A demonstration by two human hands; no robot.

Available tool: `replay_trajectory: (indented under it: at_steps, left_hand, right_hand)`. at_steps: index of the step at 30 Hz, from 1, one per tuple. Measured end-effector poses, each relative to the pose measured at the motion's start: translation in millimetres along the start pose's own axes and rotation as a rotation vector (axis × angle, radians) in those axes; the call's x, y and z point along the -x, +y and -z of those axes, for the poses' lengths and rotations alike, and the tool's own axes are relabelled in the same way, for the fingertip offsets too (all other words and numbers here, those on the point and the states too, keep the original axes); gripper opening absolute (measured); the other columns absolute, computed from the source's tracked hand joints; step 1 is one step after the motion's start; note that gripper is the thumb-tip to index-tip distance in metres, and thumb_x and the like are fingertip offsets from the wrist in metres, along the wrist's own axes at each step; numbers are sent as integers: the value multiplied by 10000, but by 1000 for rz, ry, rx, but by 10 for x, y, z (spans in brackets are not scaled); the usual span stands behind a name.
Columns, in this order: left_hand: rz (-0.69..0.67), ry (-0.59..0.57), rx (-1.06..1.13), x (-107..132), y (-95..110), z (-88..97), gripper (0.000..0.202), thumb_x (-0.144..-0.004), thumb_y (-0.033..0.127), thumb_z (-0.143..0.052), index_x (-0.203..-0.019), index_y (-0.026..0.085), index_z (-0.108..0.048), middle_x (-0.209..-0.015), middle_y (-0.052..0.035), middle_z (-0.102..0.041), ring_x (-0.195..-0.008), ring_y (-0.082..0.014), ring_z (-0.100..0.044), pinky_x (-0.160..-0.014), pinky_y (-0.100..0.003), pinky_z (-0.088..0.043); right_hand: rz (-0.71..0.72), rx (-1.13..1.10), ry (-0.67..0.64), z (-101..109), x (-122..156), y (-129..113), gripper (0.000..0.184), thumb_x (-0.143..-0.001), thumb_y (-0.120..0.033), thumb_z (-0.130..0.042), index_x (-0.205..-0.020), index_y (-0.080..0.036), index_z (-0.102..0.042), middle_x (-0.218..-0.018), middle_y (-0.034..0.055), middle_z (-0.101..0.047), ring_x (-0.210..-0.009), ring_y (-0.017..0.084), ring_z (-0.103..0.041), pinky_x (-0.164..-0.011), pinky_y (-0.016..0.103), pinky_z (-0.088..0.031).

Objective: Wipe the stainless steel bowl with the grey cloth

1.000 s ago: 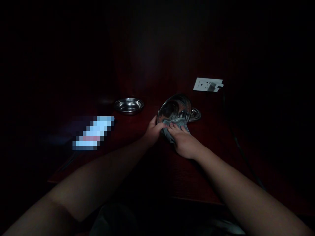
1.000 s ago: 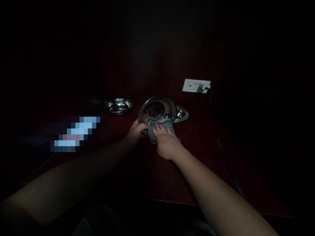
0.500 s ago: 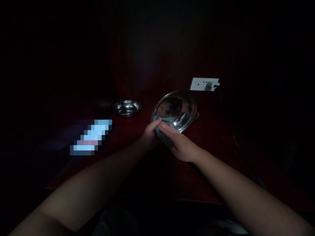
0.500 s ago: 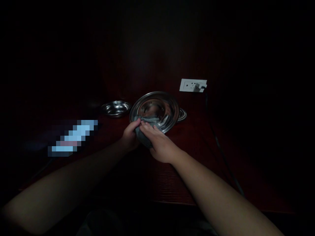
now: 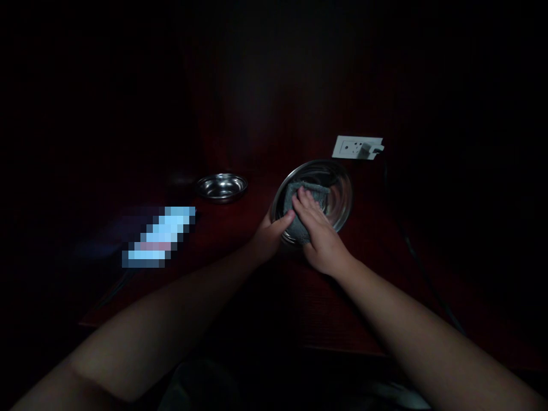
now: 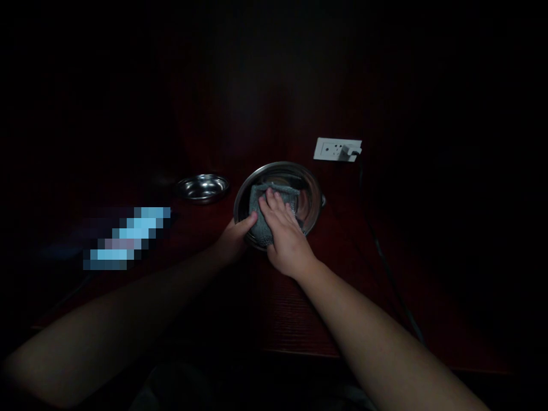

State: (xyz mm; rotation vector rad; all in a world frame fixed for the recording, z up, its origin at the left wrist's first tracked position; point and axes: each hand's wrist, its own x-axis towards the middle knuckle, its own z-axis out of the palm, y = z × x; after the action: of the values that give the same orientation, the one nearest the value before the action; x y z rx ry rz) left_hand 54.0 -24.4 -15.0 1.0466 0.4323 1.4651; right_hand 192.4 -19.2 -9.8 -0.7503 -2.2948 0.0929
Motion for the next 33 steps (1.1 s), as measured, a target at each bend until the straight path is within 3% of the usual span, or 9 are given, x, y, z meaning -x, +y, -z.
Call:
replay_trajectory:
  at_steps: [7, 12, 16, 20, 26, 30, 33]
  left_hand:
    - [7, -4, -49, 2, 4, 74, 590, -743, 296, -661, -1291, 194, -468, -1229, -98, -599, -1193, -262, -507, -1040, -420, -345]
    - [-35, 65, -113, -1, -8, 78, 528, -716, 305, -680, -1205, 187, -521, -1176, -96, -623, -1156, -257, -530, -992, -395, -389]
    - [-101, 127, -186, -11, 4, 78, 411, -707, 321, -680, -1083, 188, -580, -1124, -79, -643, -1079, -235, -573, -944, -346, -419]
    - [-168, 220, -216, -45, -7, 137, 394, -707, 375, -672, -1056, 208, -595, -1077, -60, -660, -1032, -225, -592, -908, -329, -430]
    - [-173, 296, -256, -77, -40, 216, 370, -711, 458, -656, -982, 209, -617, -988, -43, -672, -966, -210, -605, -887, -315, -427]
    - [-98, 356, -169, -70, -42, 189, 430, -718, 514, -622, -995, 185, -617, -976, -62, -676, -945, -215, -613, -859, -320, -445]
    - [-58, 392, -128, -64, -44, 170, 459, -719, 540, -601, -983, 164, -625, -916, -71, -686, -894, -216, -630, -835, -332, -459]
  right_hand:
    - [-107, 132, -1, 79, -31, 77, 900, -596, -7, -401, -1456, -128, -162, -1544, 71, -37, -1410, 248, -14, -1130, 523, -128]
    - [-200, 247, -57, 110, -58, 72, 830, -633, -25, -447, -1427, -13, -206, -1521, 183, -89, -1397, 292, -129, -1132, 485, -189]
    - [-229, 333, -89, 54, -32, 48, 715, -693, -50, -460, -1390, -4, -305, -1491, 213, -200, -1366, 344, -219, -1108, 527, -222]
    - [-186, 371, -215, 10, 0, 12, 621, -704, -67, -486, -1317, 11, -427, -1440, 232, -316, -1358, 351, -235, -1113, 519, -201]
    - [-65, 77, -394, 64, 4, -41, 671, -680, -15, -448, -1349, -30, -403, -1428, 196, -353, -1351, 271, -286, -1119, 459, -238]
    - [53, -287, -319, 34, 16, -69, 718, -694, 22, -400, -1396, -112, -334, -1471, 106, -312, -1360, 193, -275, -1129, 419, -236]
    - [86, -435, -224, -39, 24, -68, 694, -731, 21, -388, -1391, -187, -347, -1473, 53, -320, -1359, 171, -280, -1128, 433, -234]
